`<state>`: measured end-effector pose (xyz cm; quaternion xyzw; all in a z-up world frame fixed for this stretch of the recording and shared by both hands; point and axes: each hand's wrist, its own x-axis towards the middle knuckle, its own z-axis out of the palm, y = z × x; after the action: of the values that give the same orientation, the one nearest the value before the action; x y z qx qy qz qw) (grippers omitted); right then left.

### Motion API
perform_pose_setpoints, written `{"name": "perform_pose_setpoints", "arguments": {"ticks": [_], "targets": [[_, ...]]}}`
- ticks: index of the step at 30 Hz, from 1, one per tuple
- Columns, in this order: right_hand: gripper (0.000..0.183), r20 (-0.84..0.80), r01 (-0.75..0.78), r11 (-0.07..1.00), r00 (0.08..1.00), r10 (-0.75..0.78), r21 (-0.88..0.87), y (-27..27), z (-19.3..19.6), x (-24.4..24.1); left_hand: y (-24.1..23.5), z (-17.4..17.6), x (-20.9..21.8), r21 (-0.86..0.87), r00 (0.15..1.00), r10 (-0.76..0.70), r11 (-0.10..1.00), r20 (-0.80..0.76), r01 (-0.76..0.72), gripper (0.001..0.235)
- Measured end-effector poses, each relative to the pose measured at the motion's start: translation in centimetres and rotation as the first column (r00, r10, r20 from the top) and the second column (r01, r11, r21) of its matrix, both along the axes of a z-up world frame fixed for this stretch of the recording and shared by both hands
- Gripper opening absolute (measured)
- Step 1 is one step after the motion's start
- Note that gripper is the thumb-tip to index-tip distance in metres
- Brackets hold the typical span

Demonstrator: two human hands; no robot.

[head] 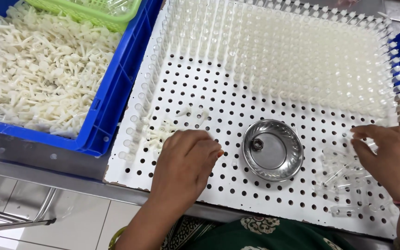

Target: Assembling plastic droppers by inserting a small white component into a clear tube and then into a cap.

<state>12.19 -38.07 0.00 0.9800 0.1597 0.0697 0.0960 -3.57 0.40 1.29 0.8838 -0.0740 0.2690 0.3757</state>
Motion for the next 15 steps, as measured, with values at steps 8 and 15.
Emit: {"name": "perform_pose_setpoints", "arguments": {"ticks": [8,15], "targets": [[0.018,-0.033,0.044,0.82,0.999,-0.03,0.571,-0.3,-0.4,-1.2,-1.5,-2.7,-1.5,-0.201,0.989,-0.033,0.98,-0.145,0.003,0.011],[0.015,-0.099,-0.006,0.691,0.989,0.113,0.722,1.2,0.3,-2.4,-2.0,-5.1,-2.1,0.155,0.974,-0.002,0.987,-0.227,0.038,0.029]]}}
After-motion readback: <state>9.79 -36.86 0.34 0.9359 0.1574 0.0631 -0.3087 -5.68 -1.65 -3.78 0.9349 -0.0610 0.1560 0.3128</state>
